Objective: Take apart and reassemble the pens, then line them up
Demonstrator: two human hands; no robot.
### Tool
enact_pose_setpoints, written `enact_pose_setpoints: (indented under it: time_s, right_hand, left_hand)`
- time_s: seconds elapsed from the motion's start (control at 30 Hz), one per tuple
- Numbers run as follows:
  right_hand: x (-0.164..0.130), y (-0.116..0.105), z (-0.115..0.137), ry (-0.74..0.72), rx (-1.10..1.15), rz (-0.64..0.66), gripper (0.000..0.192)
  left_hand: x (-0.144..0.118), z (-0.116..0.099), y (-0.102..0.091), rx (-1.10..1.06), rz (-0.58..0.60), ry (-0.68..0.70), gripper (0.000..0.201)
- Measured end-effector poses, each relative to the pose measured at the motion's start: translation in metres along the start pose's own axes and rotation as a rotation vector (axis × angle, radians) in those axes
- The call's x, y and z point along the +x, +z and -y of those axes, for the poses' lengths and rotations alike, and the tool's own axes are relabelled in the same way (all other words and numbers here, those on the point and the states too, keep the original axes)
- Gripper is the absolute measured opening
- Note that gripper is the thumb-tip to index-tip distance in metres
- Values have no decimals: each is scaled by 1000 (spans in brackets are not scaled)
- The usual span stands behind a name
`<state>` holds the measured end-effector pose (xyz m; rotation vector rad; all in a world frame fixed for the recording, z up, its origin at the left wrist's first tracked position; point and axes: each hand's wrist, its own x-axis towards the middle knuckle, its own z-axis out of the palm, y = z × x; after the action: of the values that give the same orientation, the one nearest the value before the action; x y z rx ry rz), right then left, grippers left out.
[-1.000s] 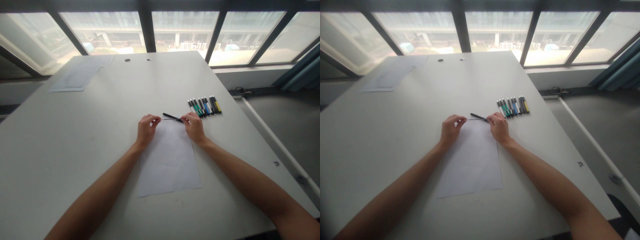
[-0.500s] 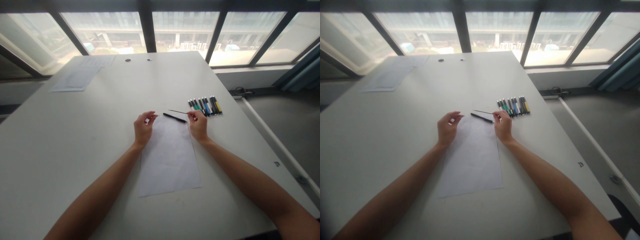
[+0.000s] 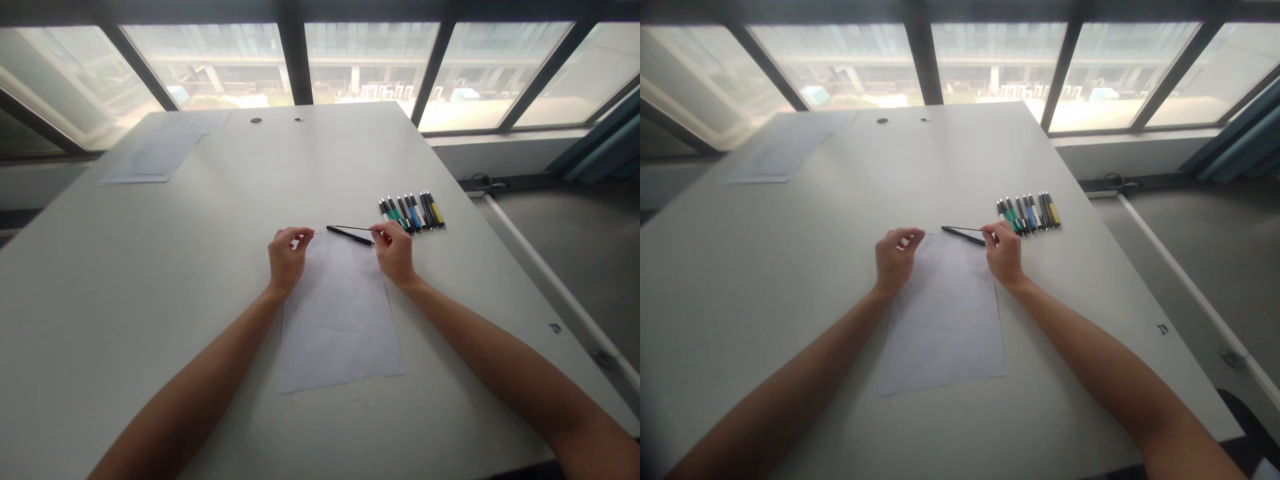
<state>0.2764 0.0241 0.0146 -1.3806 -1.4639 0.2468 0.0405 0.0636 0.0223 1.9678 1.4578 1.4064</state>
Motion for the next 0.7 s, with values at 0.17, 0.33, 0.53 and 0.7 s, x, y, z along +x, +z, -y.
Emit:
enact_pose_setpoints:
  time_s: [0.17, 0.33, 0.53, 0.7]
  right_hand:
    - [0, 1, -2, -19, -6, 20, 17]
    - [-1, 0, 1, -22, -13, 53, 17]
    - [-1, 0, 2, -48, 6, 57, 17]
    - [0, 1, 1, -71, 29, 46, 16]
  left_hand:
    - [0, -1, 0, -1, -13, -24, 11]
    - [-1, -2, 0, -9, -14, -19, 11]
    - [-2, -4, -1, -45, -9, 19, 9]
    - [-1, -6, -2, -8, 0, -1, 10]
